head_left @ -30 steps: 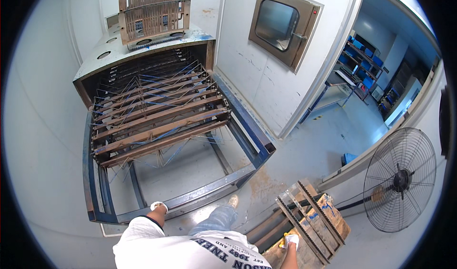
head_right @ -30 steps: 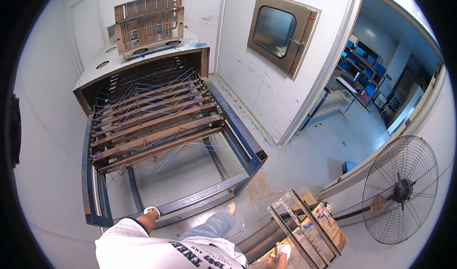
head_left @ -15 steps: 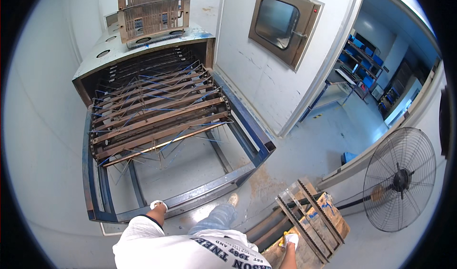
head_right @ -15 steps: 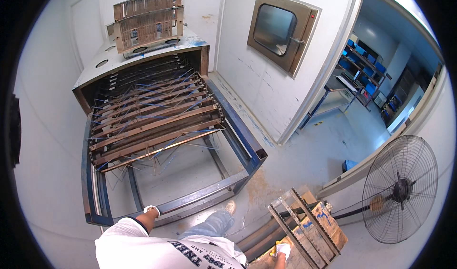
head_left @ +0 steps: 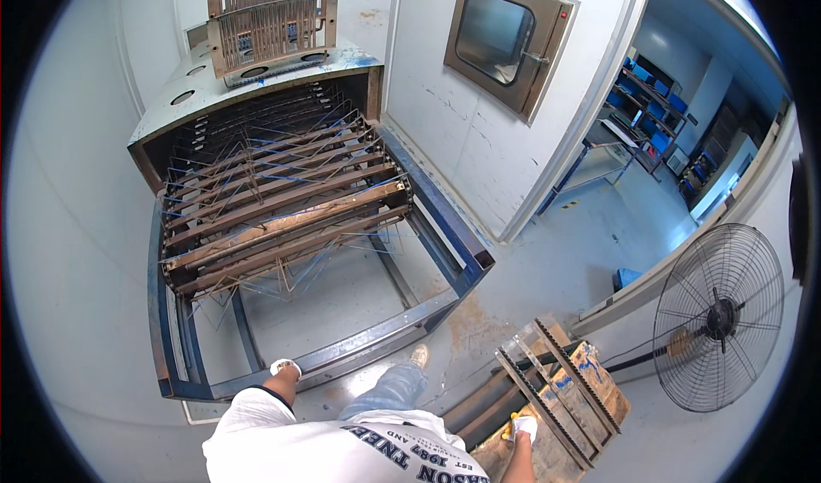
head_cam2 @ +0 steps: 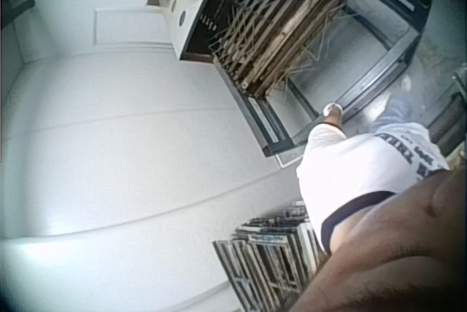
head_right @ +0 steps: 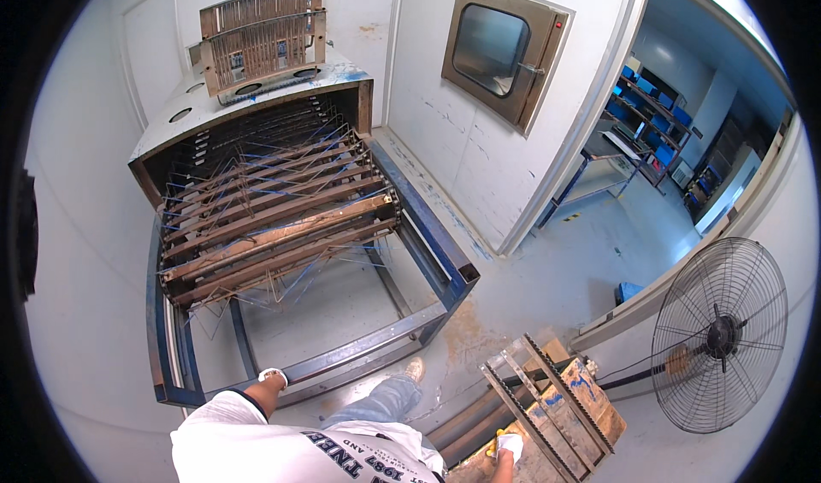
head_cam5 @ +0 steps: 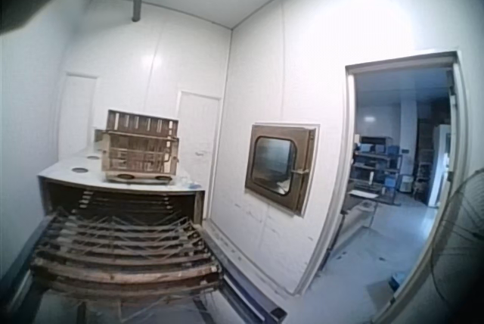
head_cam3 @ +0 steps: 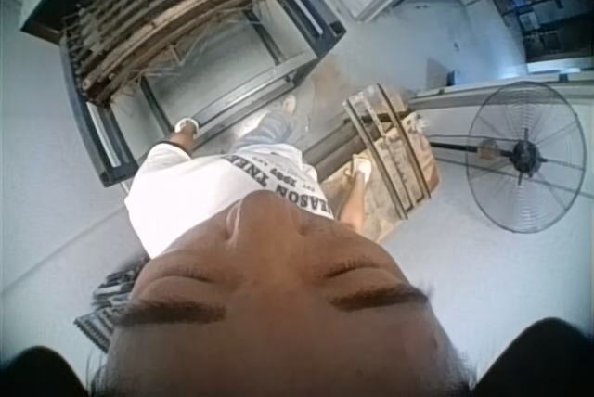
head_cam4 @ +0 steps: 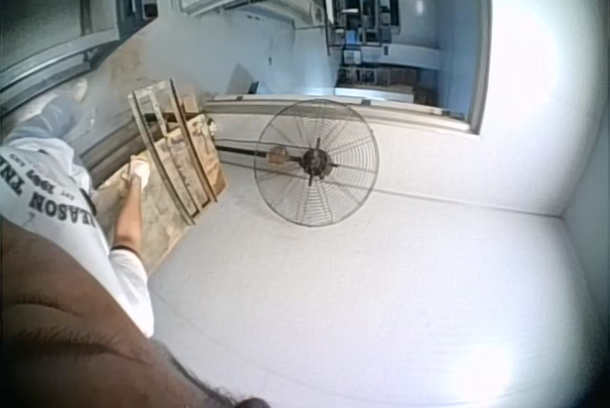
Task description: Placing metal grids or racks onto a processing machine.
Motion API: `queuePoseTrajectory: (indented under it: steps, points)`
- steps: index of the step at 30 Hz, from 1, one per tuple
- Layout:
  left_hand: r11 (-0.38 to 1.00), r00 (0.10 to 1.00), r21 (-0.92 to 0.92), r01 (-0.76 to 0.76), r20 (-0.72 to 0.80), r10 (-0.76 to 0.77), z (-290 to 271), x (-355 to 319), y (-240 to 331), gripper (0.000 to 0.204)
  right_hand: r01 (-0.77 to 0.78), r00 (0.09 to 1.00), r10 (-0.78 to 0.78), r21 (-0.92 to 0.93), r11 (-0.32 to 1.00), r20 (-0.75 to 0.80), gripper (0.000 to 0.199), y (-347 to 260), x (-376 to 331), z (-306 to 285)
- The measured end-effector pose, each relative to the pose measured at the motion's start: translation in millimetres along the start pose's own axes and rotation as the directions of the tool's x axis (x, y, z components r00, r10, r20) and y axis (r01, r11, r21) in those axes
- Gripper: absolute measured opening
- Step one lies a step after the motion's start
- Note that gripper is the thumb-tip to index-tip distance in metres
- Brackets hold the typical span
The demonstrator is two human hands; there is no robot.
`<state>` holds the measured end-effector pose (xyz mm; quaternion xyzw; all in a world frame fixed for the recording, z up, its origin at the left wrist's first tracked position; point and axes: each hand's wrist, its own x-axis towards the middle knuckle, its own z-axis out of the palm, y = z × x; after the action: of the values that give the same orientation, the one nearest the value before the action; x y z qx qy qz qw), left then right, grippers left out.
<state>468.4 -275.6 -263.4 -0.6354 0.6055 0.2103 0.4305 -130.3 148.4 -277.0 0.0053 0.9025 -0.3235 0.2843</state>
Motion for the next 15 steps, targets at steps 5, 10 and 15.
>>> queuePoseTrajectory:
  steps: [5,10,15]
  points:
    - [0.994,0.951,-0.057,-0.089,0.292,0.102,-10,-26,-7,0.087,0.012,1.0,-0.011,-0.182,0.983,0.002,0.007,-27,-27,-14]
    - [0.999,0.996,-0.025,-0.045,0.075,0.047,9,-22,-1,0.076,0.002,0.999,-0.012,-0.247,0.969,-0.04,0.007,-102,-118,-38]
    - [0.91,0.893,-0.014,-0.413,-0.201,0.403,41,27,-31,0.069,0.336,0.899,-0.425,-0.784,0.522,0.102,0.04,-85,-103,-35]
